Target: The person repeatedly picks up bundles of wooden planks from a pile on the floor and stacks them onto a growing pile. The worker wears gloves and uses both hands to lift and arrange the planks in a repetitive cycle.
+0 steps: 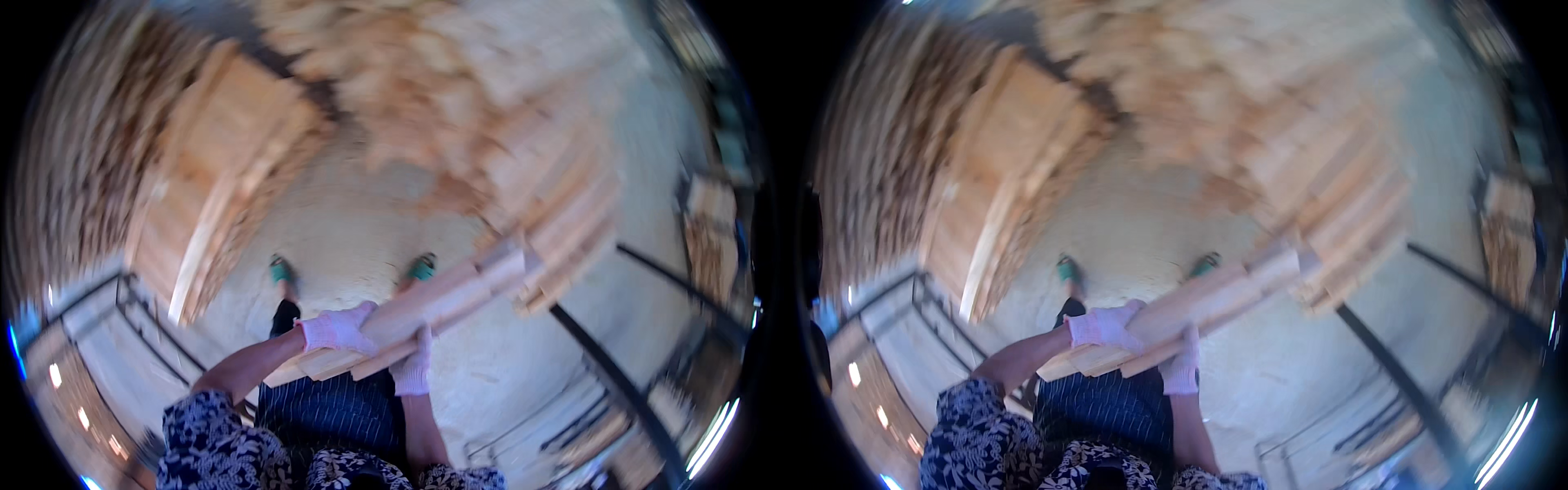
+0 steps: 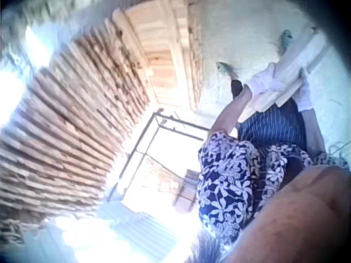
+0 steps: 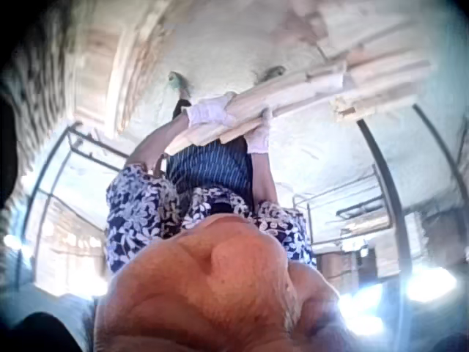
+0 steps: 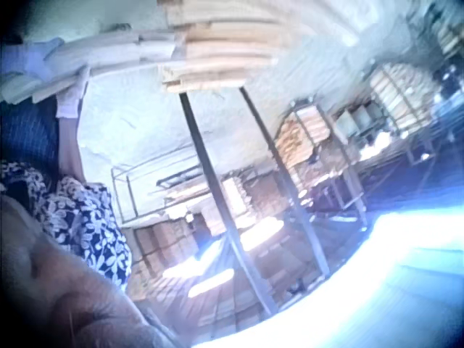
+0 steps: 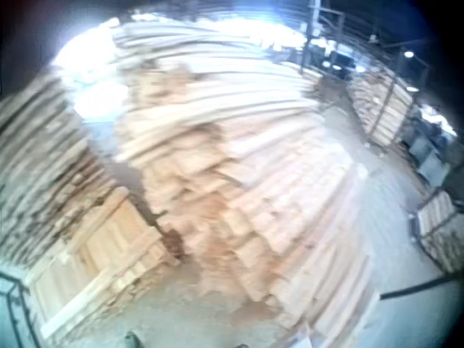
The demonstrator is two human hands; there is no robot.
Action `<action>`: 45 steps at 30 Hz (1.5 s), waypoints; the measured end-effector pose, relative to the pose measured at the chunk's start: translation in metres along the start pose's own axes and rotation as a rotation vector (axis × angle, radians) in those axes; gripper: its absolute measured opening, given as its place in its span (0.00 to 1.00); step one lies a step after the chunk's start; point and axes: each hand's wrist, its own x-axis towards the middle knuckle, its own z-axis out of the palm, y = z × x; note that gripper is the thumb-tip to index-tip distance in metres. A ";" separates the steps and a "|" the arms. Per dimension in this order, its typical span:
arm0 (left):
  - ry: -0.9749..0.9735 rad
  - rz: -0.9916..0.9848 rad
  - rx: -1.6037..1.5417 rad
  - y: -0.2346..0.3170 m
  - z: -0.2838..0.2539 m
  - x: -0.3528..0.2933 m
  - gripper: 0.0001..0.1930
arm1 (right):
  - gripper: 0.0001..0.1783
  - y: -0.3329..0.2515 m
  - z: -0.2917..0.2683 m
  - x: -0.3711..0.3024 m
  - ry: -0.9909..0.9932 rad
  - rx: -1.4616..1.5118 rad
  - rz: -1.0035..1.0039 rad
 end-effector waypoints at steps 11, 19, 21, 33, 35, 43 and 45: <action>0.511 0.277 -1.169 -0.286 0.081 -0.198 0.61 | 0.37 0.232 0.146 -0.035 -0.356 -0.826 0.289; 1.069 0.447 -1.719 -0.480 0.031 -0.235 0.58 | 0.34 0.492 0.327 0.038 -0.837 -1.346 0.225; 1.202 0.373 -1.502 -0.559 0.018 -0.207 0.55 | 0.35 0.549 0.331 0.077 -0.878 -1.585 0.028; 1.452 -0.648 -1.117 -0.617 -0.107 -0.199 0.49 | 0.48 0.616 0.331 0.150 -0.461 -2.671 -0.719; 1.459 -0.748 -1.034 -0.637 -0.116 -0.190 0.50 | 0.51 0.635 0.343 0.136 -0.595 -2.778 -0.849; 1.553 -0.288 -1.226 -0.684 -0.062 -0.221 0.50 | 0.58 0.672 0.345 0.173 -0.500 -2.690 -0.871; 1.536 -0.300 -1.265 -0.696 -0.056 -0.252 0.50 | 0.59 0.665 0.343 0.184 -0.593 -2.639 -0.917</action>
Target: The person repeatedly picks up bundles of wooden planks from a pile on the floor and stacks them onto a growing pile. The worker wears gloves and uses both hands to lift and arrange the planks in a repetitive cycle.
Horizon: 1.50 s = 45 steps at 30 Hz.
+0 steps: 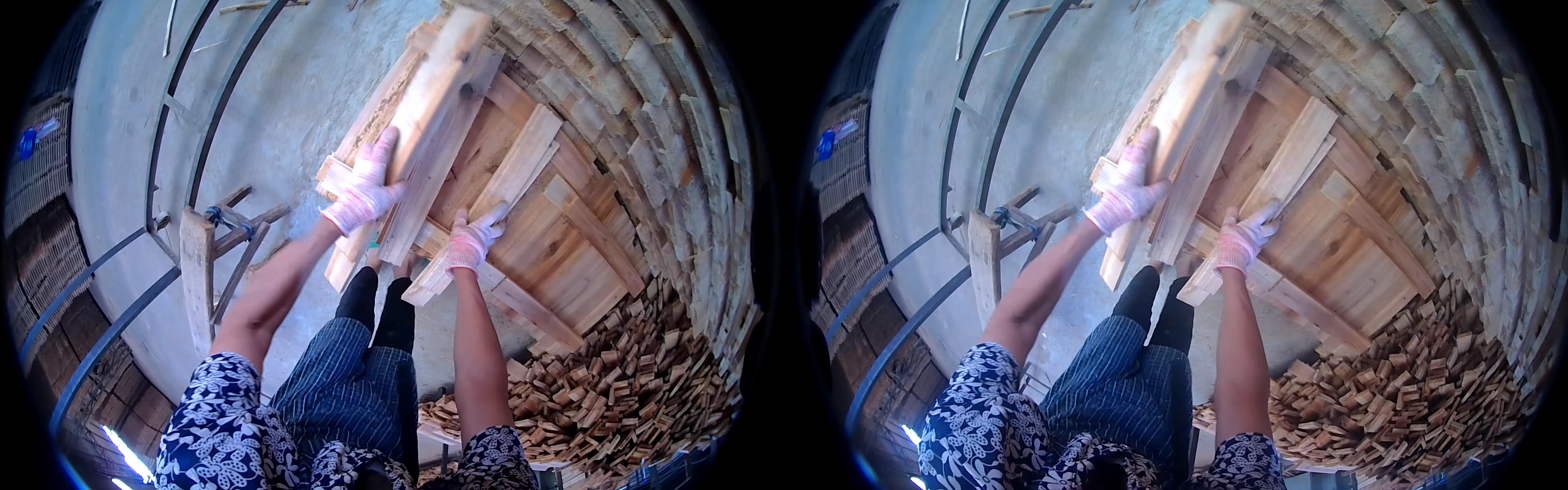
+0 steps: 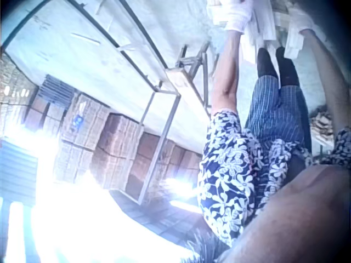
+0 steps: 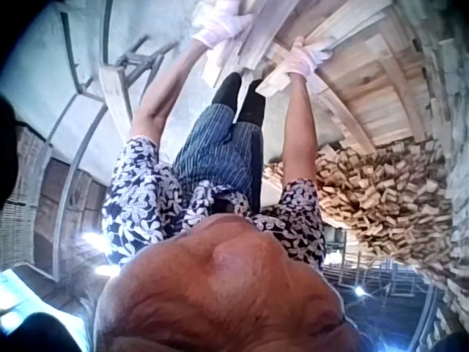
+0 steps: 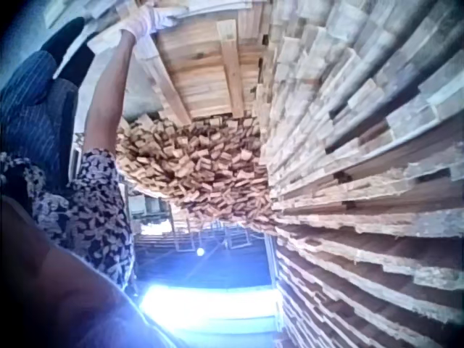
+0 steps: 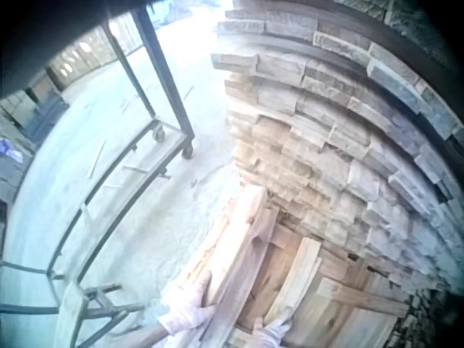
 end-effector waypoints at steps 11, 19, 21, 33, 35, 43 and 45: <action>0.109 -0.132 0.232 -0.027 0.010 0.001 0.51 | 0.58 -0.003 -0.012 -0.023 -0.134 0.054 0.211; 0.251 -0.036 0.459 -0.068 0.062 -0.002 0.42 | 0.59 -0.021 -0.037 -0.026 -0.097 0.200 -0.131; 0.239 -0.037 0.366 -0.069 0.060 0.001 0.42 | 0.59 -0.040 -0.031 -0.006 -0.150 0.149 -0.058; 0.192 -0.079 0.300 -0.057 -0.005 0.074 0.38 | 0.44 -0.055 -0.021 -0.004 0.236 -0.018 -0.502; 0.322 0.027 -0.016 -0.105 -0.008 0.081 0.36 | 0.42 -0.087 -0.023 -0.013 -0.083 0.314 -0.436; 0.143 -0.117 -0.103 -0.105 -0.005 0.074 0.31 | 0.40 -0.173 0.039 -0.016 -0.033 0.097 -0.077; 0.115 -0.120 -0.123 -0.102 -0.008 0.078 0.31 | 0.40 -0.180 0.048 -0.023 -0.048 0.158 -0.173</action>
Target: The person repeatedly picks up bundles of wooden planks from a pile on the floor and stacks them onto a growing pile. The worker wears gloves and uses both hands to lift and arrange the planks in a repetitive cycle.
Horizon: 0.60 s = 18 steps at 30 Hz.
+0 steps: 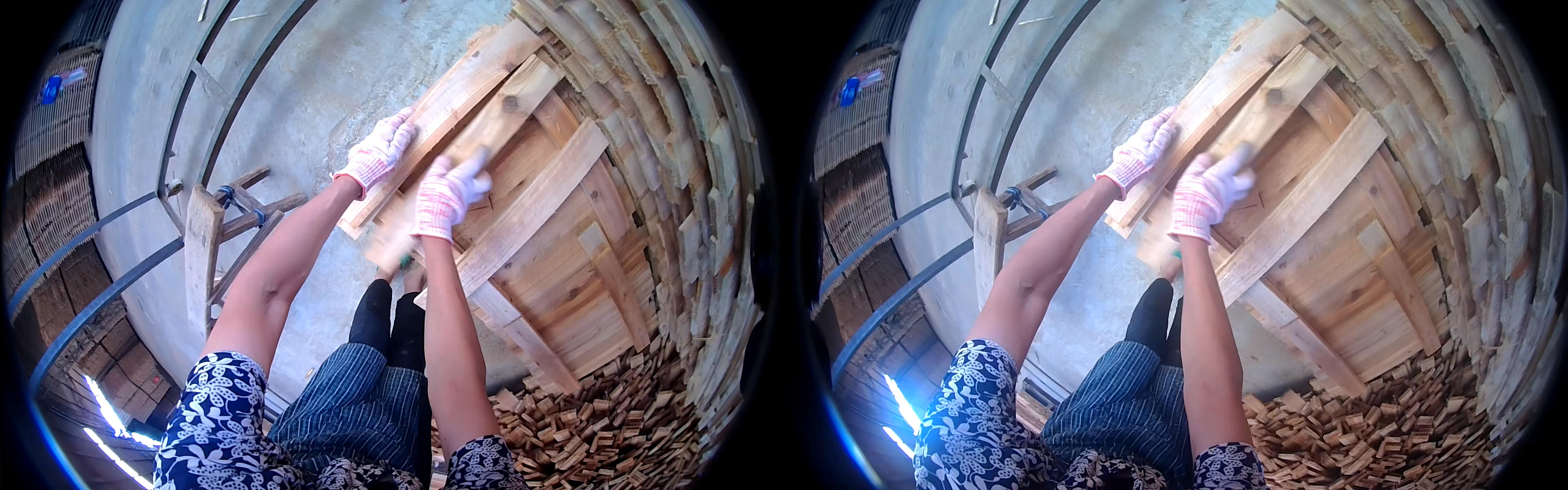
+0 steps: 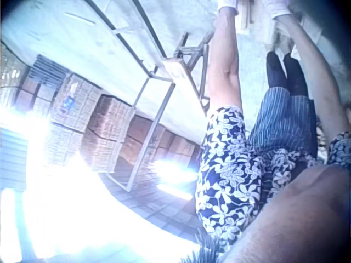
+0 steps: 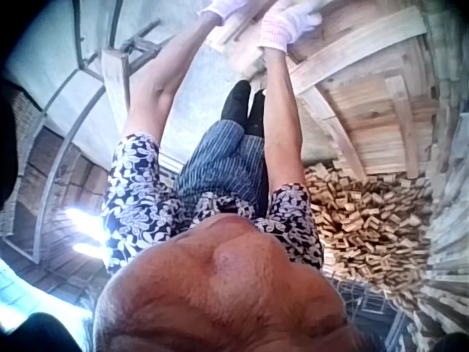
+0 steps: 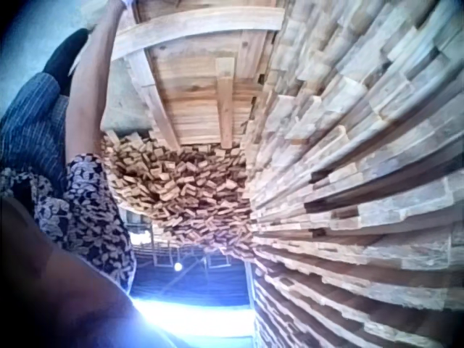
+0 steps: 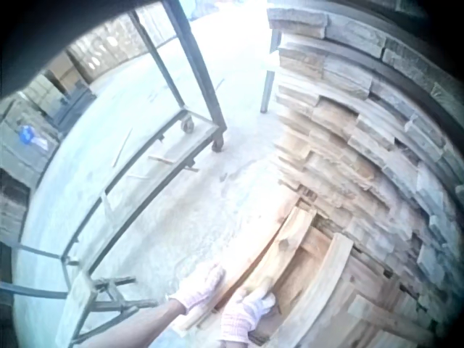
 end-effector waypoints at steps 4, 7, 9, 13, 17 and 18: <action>-0.020 0.012 0.028 -0.004 0.000 0.002 0.31 | 0.41 0.010 -0.004 0.004 -0.131 0.237 -0.151; -0.007 0.024 0.040 -0.014 -0.002 0.003 0.30 | 0.41 0.058 -0.057 0.008 0.081 -0.002 -0.367; 0.012 0.064 -0.001 -0.013 -0.004 -0.001 0.29 | 0.40 0.094 -0.095 0.009 0.273 0.027 -0.274; -0.005 0.053 -0.053 -0.006 0.000 0.001 0.28 | 0.43 0.131 -0.092 0.034 -0.046 0.534 0.289; -0.059 -0.016 -0.152 -0.001 -0.004 0.002 0.28 | 0.43 0.087 -0.044 0.042 -0.056 0.593 0.186; -0.072 -0.041 -0.143 0.000 -0.006 0.001 0.28 | 0.43 0.070 -0.025 0.038 -0.031 0.581 0.160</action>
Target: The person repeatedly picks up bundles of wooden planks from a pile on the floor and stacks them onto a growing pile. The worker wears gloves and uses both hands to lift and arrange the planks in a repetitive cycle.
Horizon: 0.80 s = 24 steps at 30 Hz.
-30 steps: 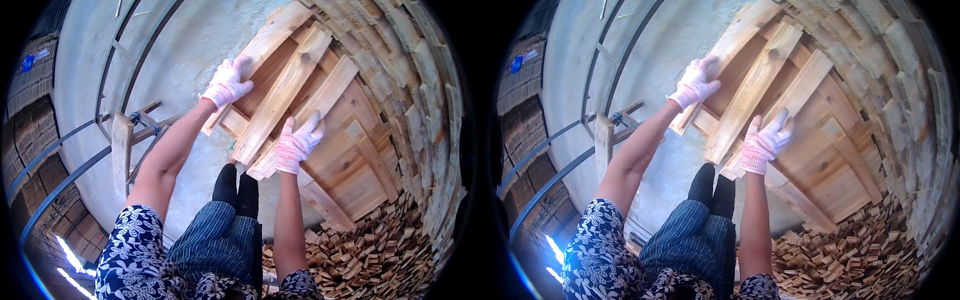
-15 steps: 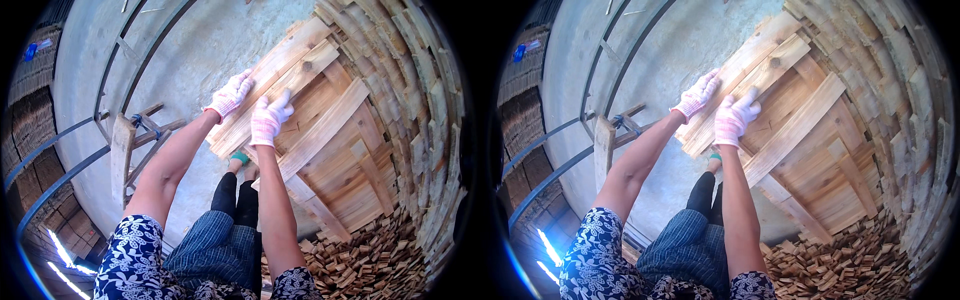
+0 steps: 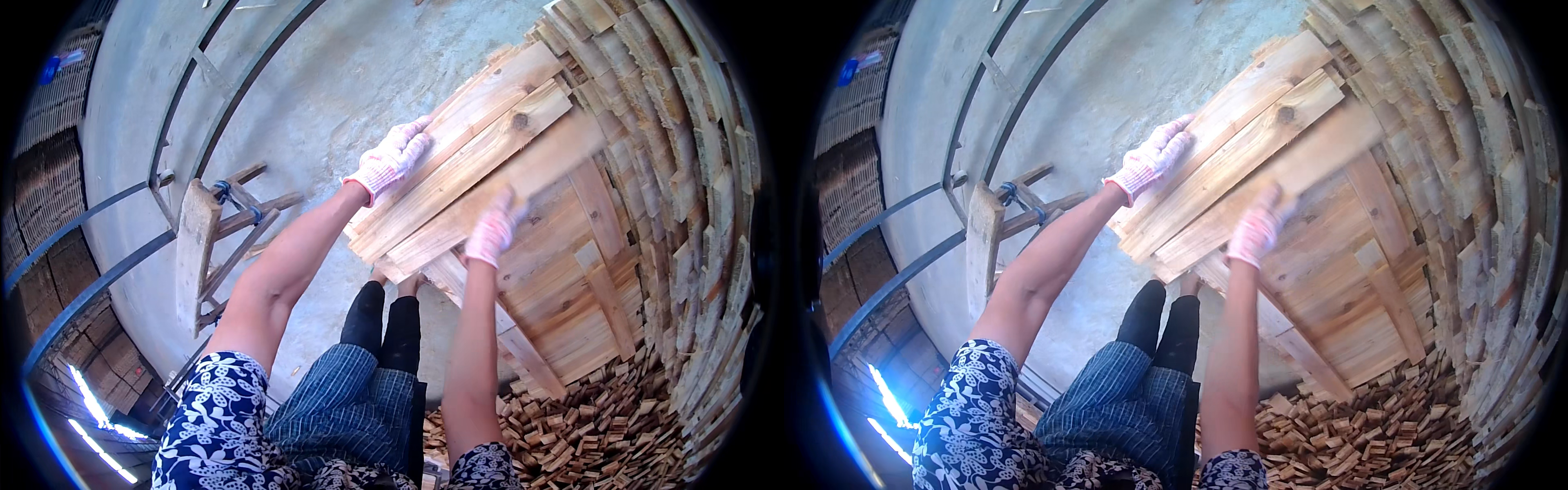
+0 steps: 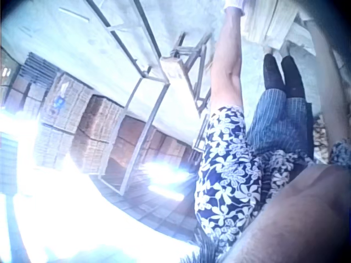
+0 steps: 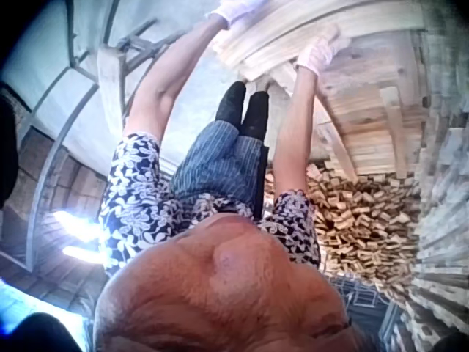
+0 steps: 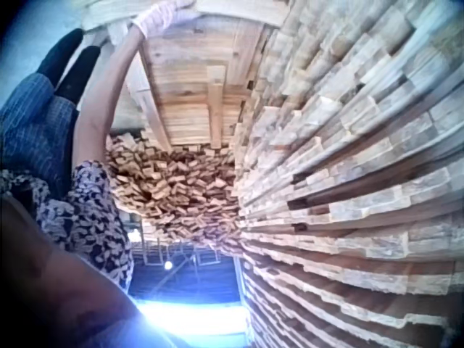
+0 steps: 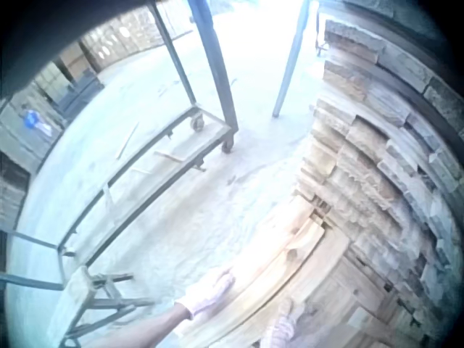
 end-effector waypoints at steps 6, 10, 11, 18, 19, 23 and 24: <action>-0.089 -0.174 -0.120 0.023 -0.013 -0.006 0.29 | 0.41 -0.007 0.019 -0.001 -0.042 -0.086 -0.004; -0.032 -0.029 -0.104 -0.004 -0.008 0.003 0.30 | 0.39 0.005 0.021 -0.007 -0.059 -0.456 -0.301; -0.010 -0.003 -0.092 -0.006 -0.006 0.004 0.30 | 0.39 0.005 0.021 -0.007 -0.044 -0.227 -0.194; 0.237 0.235 0.259 -0.032 0.012 0.013 0.29 | 0.45 0.003 0.014 -0.003 -0.138 -0.421 -0.210; 0.248 0.282 0.235 -0.033 0.015 0.018 0.30 | 0.53 0.007 0.001 0.008 -0.195 -0.419 -0.115; 0.274 0.108 0.301 -0.038 0.007 0.022 0.34 | 0.43 0.035 -0.060 -0.049 -0.159 -0.358 -0.266; 0.203 0.029 0.345 -0.022 0.013 0.020 0.34 | 0.39 0.060 -0.072 -0.057 -0.163 -0.400 -0.305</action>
